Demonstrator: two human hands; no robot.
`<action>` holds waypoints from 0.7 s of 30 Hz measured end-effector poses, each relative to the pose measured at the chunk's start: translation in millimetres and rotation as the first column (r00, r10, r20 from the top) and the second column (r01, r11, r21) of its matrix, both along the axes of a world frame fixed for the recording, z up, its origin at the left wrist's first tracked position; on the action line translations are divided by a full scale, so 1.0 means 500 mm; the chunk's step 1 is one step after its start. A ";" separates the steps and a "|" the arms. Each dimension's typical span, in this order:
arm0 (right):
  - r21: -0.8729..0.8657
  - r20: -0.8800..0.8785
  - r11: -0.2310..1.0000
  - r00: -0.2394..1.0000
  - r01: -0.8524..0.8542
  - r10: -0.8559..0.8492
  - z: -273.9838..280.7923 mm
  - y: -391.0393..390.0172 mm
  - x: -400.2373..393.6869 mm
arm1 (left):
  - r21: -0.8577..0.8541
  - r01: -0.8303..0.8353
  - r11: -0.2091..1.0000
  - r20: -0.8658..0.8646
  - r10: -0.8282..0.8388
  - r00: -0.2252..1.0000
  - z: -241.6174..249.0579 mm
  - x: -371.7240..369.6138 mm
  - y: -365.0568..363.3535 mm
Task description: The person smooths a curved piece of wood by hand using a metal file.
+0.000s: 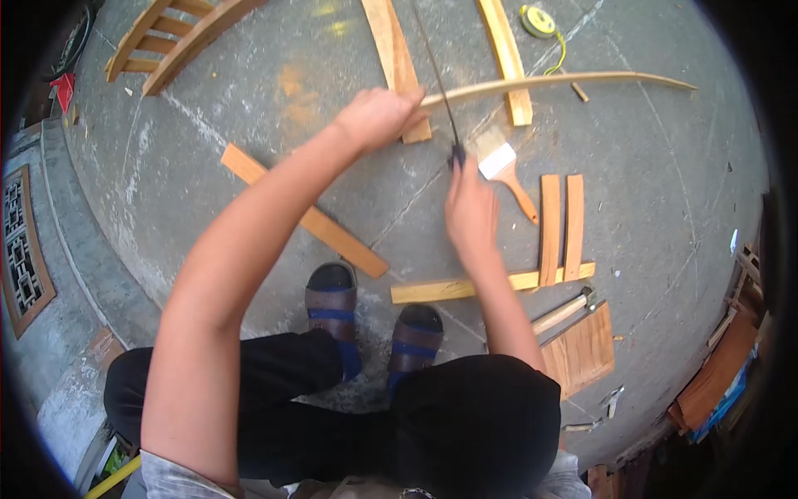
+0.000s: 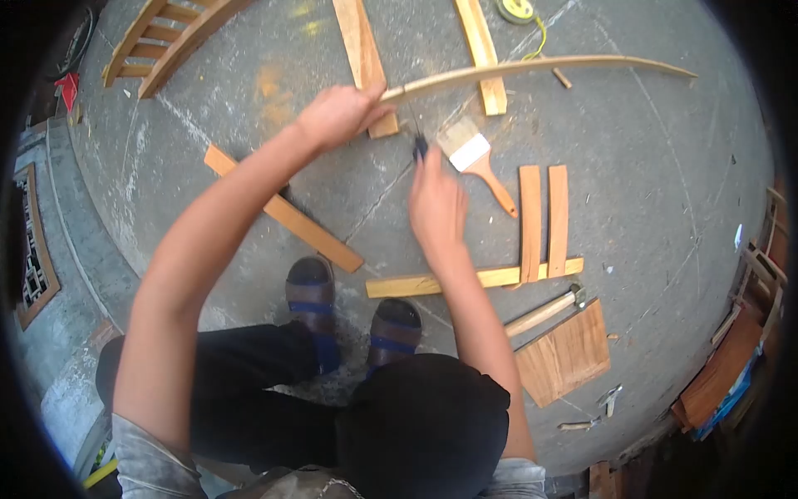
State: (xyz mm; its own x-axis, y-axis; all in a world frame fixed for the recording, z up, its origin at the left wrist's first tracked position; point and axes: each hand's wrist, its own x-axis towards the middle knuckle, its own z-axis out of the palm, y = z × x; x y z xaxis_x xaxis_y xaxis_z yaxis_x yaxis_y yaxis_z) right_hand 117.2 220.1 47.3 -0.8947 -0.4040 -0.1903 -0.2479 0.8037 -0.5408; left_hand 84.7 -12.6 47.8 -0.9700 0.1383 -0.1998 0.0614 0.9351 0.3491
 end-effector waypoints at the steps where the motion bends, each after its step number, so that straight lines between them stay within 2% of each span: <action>1: -0.037 0.025 0.999 1.000 0.013 -0.012 -0.021 0.029 0.033 | -0.021 -0.003 1.000 0.000 0.003 1.000 -0.001 0.001 -0.001; 3: -0.106 0.100 0.994 0.995 0.031 -0.020 -0.066 0.088 0.099 | -0.022 0.000 1.000 -0.004 0.000 1.000 0.001 -0.005 -0.009; 5: -0.074 0.056 0.997 0.998 0.018 -0.014 -0.009 0.044 0.067 | 0.001 0.001 1.000 0.011 -0.001 1.000 -0.003 0.002 0.000; 7: -0.081 0.001 0.997 1.000 -0.003 0.004 0.026 -0.022 -0.024 | 0.000 0.018 1.000 -0.043 -0.018 0.999 -0.016 0.007 0.000; 8: -0.050 0.031 0.999 0.999 -0.008 0.009 0.043 -0.036 -0.043 | -0.010 0.015 1.000 -0.043 -0.015 0.999 -0.015 0.010 -0.004; 11: -0.058 0.090 0.996 0.994 0.071 -0.065 -0.022 0.030 0.057 | -0.038 -0.002 0.999 -0.029 0.001 1.000 0.000 0.002 0.002; 15: -0.047 0.168 0.994 0.982 0.100 -0.091 -0.005 0.029 0.074 | -0.043 -0.001 0.999 0.014 0.001 1.000 -0.005 0.002 0.003; 18: -0.077 0.070 0.997 0.998 0.015 -0.009 0.039 -0.016 -0.025 | -0.011 0.008 1.000 -0.026 -0.009 1.000 -0.018 0.014 0.001; 21: -0.018 0.073 1.000 0.997 0.008 -0.007 -0.003 0.044 0.040 | -0.027 -0.007 1.000 0.023 0.008 1.000 0.007 0.002 0.010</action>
State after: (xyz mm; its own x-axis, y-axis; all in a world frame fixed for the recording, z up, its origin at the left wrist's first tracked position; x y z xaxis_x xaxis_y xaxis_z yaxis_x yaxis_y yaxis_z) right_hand 137.3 242.2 45.8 -0.8818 -0.4011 -0.2481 -0.2010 0.7955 -0.5717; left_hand 85.9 -7.6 51.3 -0.9662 0.1256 -0.2253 0.0470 0.9444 0.3253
